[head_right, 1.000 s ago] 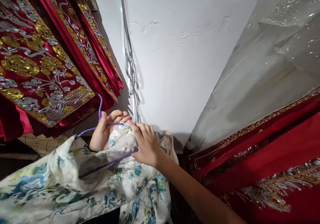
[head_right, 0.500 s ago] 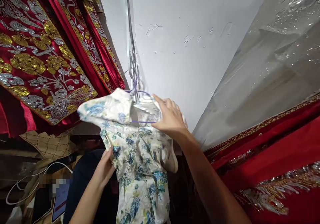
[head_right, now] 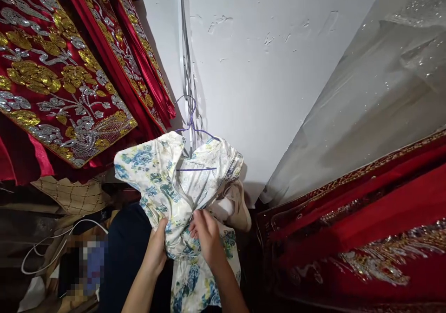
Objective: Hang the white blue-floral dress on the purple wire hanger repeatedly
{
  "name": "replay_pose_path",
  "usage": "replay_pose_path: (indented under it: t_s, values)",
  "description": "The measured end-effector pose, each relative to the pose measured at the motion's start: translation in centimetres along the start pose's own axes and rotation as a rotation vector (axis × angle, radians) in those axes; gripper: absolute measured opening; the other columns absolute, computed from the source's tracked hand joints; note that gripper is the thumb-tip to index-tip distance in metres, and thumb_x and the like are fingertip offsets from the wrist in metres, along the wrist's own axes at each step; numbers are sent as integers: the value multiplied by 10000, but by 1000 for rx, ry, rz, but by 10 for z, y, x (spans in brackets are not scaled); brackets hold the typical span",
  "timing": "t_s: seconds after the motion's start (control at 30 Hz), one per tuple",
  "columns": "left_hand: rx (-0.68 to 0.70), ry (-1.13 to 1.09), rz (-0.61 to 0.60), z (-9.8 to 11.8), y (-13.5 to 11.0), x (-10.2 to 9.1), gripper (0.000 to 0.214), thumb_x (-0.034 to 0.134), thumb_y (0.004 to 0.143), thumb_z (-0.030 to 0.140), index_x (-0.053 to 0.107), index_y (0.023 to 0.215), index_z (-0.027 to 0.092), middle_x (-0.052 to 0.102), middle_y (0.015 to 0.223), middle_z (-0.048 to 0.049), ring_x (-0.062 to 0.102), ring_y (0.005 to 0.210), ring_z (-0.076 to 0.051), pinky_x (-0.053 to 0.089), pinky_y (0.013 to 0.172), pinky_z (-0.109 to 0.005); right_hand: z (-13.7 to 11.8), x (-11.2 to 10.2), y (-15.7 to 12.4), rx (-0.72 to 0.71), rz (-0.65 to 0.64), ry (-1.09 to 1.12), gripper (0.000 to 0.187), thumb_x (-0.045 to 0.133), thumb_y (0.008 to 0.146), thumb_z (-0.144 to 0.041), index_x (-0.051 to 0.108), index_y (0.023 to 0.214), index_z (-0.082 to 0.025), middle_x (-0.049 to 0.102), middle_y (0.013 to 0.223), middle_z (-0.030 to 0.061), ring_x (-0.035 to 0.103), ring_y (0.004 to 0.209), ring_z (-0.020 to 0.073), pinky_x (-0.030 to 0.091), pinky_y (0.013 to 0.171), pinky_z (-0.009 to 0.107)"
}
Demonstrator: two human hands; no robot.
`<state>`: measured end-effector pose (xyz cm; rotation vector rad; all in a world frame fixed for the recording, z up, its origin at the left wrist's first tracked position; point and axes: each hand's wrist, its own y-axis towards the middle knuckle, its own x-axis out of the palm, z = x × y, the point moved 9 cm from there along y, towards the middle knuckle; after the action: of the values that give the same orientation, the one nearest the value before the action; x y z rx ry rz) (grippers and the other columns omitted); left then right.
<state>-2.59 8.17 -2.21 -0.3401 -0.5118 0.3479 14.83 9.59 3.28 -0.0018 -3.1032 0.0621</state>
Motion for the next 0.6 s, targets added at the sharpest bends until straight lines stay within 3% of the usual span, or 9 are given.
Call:
replay_pose_path:
  t_s: [0.07,0.17,0.33,0.37,0.43,0.5,0.53,0.6]
  values:
    - [-1,24,-54,-3,-3,8,497,710,842,402,618,1321,308,659,1341,-82,471,1396,-263,381,1133,-314,7,26,6,58,-152,1,493,473,913,-686,551,782,-217,601,621,13,527,540,175,405,550,304]
    - [-21,50,-119,-6,-7,16,431,708,844,427,659,1262,331,617,1395,-77,428,1425,-261,387,1115,-276,-5,29,17,-23,-129,-66,538,522,880,-702,474,653,-216,476,532,-29,448,520,143,338,539,280]
    - [1,27,28,18,-8,-13,433,767,789,362,650,1199,286,675,1274,-84,510,1356,-343,399,1145,-467,0,15,6,14,-61,-51,606,460,913,-695,406,543,-218,388,486,-26,357,480,125,290,520,288]
    - [75,20,93,31,-10,-23,435,774,778,347,636,1184,276,678,1244,-79,536,1326,-343,408,1135,-485,1,14,2,28,-49,-22,603,454,917,-693,414,547,-219,388,489,-25,358,481,127,296,519,288]
    - [357,49,267,67,-24,-41,448,784,764,310,594,1169,285,643,1241,-41,541,1308,-291,393,1145,-448,2,14,-2,36,-34,55,576,476,912,-686,448,578,-217,386,494,-31,358,483,127,300,513,282]
    - [668,152,385,97,-50,-41,393,776,779,288,579,1119,299,598,1238,-6,527,1293,-232,367,1154,-380,-1,19,-2,32,-23,138,535,512,897,-679,515,646,-207,419,498,-35,374,481,125,305,507,273]
    - [755,229,357,103,-60,-30,332,762,797,288,591,1081,295,592,1218,-6,530,1272,-221,369,1144,-358,-4,23,-1,30,-26,174,518,518,896,-676,549,690,-201,453,504,-32,388,479,125,310,505,269]
    - [728,379,138,93,-62,5,223,715,845,302,632,1050,276,609,1180,-31,555,1218,-233,395,1104,-343,-9,33,1,17,-54,208,493,519,907,-652,598,763,-187,515,528,-23,419,479,123,325,503,262]
